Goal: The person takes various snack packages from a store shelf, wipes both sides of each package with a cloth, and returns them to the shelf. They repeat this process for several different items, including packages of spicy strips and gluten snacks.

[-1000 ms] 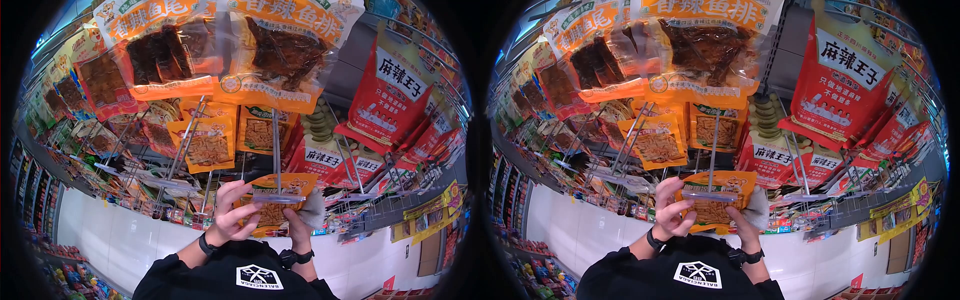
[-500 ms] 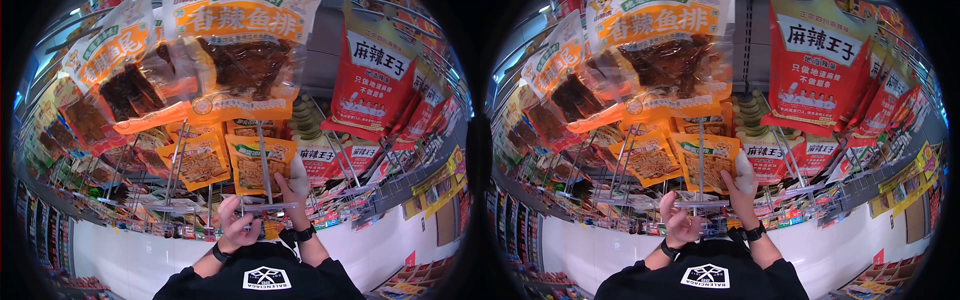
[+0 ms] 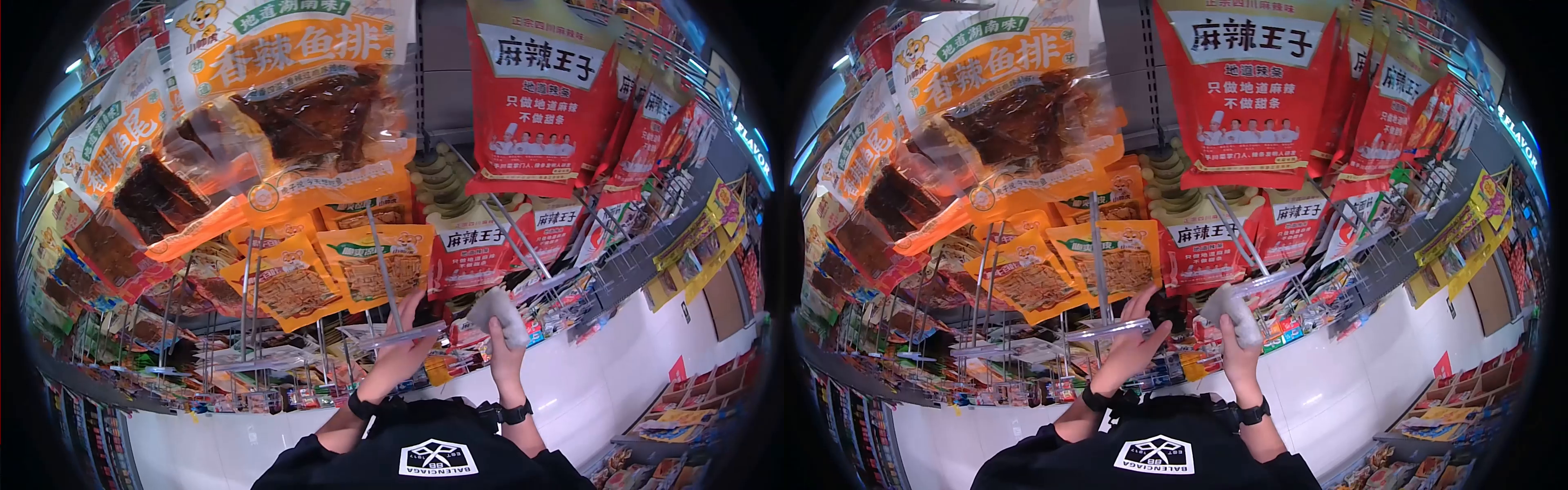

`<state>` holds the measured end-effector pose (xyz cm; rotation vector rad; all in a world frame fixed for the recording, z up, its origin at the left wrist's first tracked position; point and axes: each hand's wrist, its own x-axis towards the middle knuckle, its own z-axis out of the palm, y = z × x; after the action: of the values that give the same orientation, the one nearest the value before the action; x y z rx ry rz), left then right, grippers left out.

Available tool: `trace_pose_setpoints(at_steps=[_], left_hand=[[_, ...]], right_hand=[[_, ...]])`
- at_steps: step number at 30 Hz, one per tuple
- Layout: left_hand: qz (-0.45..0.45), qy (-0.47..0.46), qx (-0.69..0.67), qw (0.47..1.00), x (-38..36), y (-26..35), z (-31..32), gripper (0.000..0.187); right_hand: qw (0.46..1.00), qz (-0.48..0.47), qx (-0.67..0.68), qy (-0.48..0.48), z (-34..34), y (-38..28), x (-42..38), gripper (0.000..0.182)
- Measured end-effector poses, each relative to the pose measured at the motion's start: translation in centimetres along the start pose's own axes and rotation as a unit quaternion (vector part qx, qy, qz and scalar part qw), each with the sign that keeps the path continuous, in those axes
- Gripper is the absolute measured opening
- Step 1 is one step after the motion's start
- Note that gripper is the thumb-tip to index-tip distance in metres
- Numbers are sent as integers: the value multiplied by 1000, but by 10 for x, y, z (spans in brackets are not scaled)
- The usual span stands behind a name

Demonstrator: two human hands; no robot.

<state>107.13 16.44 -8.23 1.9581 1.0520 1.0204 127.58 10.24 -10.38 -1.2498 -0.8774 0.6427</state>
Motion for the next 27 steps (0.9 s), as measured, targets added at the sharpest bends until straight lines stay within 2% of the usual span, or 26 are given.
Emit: trace_pose_setpoints(at_steps=[2, 4, 6, 8, 9, 10, 12, 16, 18, 22, 26, 27], left_hand=[[-26, -20, -50, 998, 10, -2, 4, 72], [-124, -35, -90, 988, 21, -1, 11, 71], [-70, -12, -124, 990, 30, -34, 29, 67], [-96, -4, -148, 984, 40, -52, 43, 65], [-124, 18, -208, 970, 44, -65, 54, 59], [-88, 31, -212, 973, 50, -67, 58, 52], [-84, 41, -267, 959, 55, -69, 69, 41], [-86, 35, -341, 935, 61, -37, 77, 33], [-88, 35, -370, 924, 59, -25, 81, 30], [-69, 45, -291, 953, 49, -22, 92, 31], [-61, 52, -314, 946, 20, -2, 89, 33], [-60, 77, -357, 929, 10, 13, 90, 34]], right_hand=[[1000, 15, -22, 4, -16, -1, -8, 41], [997, -28, 17, 72, -24, -4, -19, 35], [996, 0, 10, 87, -43, -3, -30, 34], [994, 26, 4, 104, -59, -6, -43, 33], [992, 47, -6, 114, -67, -9, -50, 32], [990, 68, -16, 125, -74, -11, -56, 31], [986, 50, -30, 156, -86, -12, -66, 30], [979, 3, -36, 201, -107, -7, -80, 30], [978, 10, -39, 206, -116, -8, -86, 29], [978, 45, -35, 199, -128, -15, -94, 28], [980, 78, -27, 183, -132, -18, -94, 26], [979, 28, -27, 200, -132, -14, -93, 26]])
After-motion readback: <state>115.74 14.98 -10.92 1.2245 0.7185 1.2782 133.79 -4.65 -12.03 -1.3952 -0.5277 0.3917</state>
